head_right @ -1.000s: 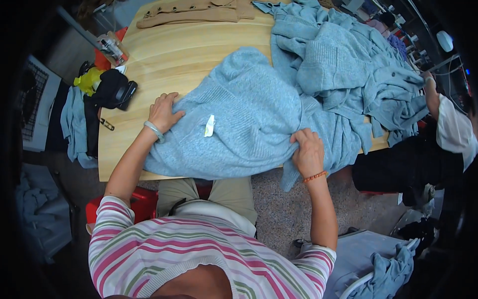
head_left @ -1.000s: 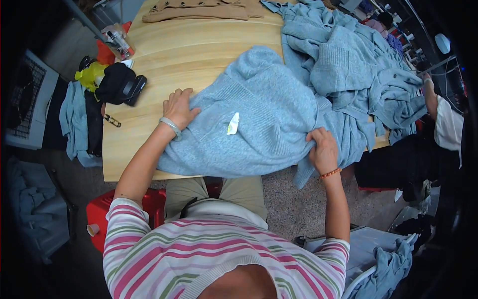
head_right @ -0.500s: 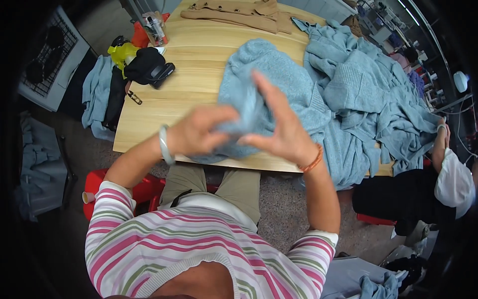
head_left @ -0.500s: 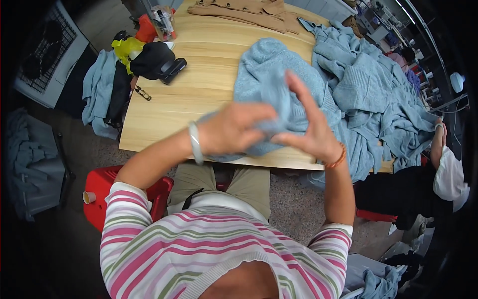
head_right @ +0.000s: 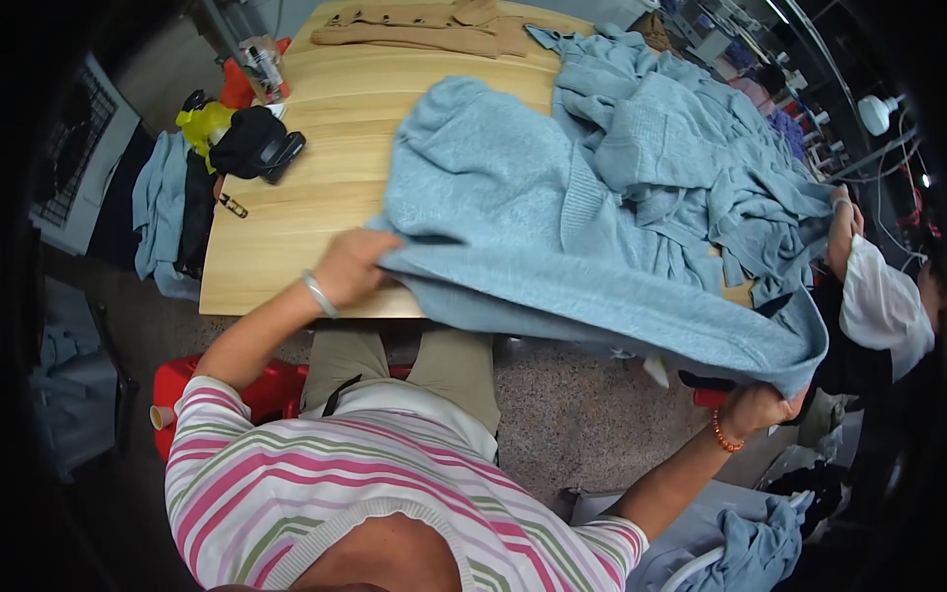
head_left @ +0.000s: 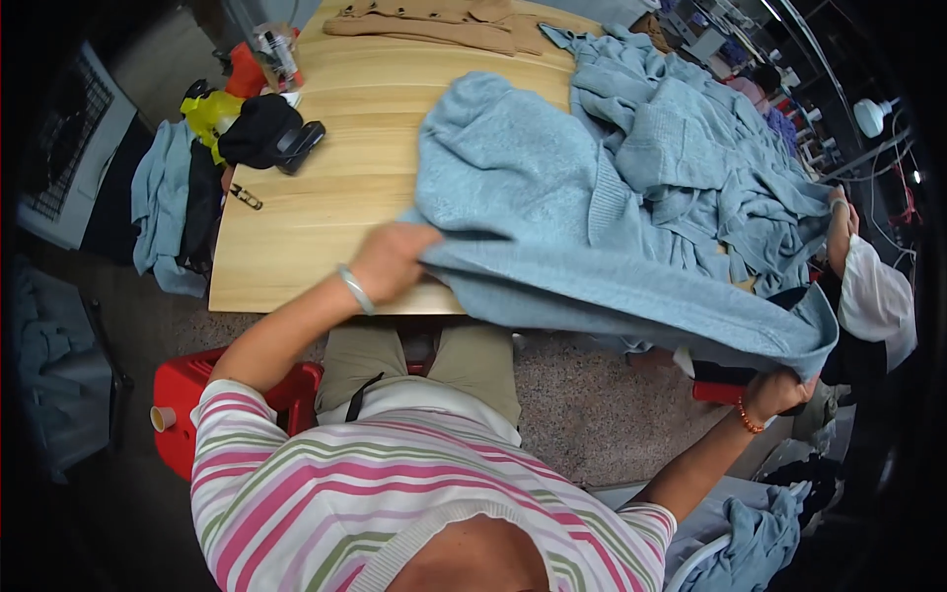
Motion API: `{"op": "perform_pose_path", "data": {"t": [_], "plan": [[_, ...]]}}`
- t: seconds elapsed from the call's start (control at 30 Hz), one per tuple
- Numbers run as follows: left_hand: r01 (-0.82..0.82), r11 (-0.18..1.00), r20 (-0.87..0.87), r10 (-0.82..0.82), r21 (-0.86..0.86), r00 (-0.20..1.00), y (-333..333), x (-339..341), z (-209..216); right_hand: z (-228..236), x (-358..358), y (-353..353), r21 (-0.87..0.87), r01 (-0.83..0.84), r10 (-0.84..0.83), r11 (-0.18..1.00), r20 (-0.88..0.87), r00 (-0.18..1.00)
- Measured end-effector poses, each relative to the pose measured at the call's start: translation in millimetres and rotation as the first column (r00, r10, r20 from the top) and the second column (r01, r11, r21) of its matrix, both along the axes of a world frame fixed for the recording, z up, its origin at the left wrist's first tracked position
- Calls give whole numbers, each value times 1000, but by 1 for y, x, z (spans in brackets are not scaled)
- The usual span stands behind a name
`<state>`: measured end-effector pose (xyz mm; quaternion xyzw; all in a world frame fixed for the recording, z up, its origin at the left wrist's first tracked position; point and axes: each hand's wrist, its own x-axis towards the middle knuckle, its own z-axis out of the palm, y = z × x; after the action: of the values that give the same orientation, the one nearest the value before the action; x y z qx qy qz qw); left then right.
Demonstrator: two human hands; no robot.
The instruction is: Inspecting a knitted cardigan and trimming loose threads using small clippers.
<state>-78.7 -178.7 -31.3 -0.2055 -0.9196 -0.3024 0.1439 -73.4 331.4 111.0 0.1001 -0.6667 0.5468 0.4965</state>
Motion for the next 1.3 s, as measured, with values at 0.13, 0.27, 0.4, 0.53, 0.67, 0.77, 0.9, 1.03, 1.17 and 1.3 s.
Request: {"op": "perform_pose_path", "data": {"t": [0.13,0.27,0.4,0.53,0.67,0.77,0.9,1.03,1.17,1.3], "plan": [[-169,952,-117,203,254,972,-55,1,68,-19,-1,-2,283,151,-187,947,107,977],[-168,984,-17,170,63,985,-74,54,113,-52,-32,-43,388,40,-137,921,226,965],[-127,992,395,115,5,911,-77,58,83,-78,-94,-95,532,-142,-208,835,544,813],[-401,882,499,239,246,833,-91,29,14,-91,-148,-161,414,-419,-37,808,746,665],[-572,741,465,392,353,794,-104,-26,-43,-90,-199,-232,640,-464,116,612,509,853],[-548,777,427,401,310,810,-104,-75,-61,-102,-234,-282,589,-556,64,587,651,757],[-571,767,474,402,293,783,-101,-147,-59,-123,-279,-318,282,-787,47,549,929,366],[-516,843,449,406,152,796,-102,-182,-36,-119,-291,-330,299,-788,83,538,912,403],[-439,792,45,465,425,884,-109,-150,2,-69,-259,-301,769,-271,170,579,211,963],[-278,960,-345,252,-26,904,-128,-85,30,-50,-195,-269,837,-503,214,216,462,860]]}}
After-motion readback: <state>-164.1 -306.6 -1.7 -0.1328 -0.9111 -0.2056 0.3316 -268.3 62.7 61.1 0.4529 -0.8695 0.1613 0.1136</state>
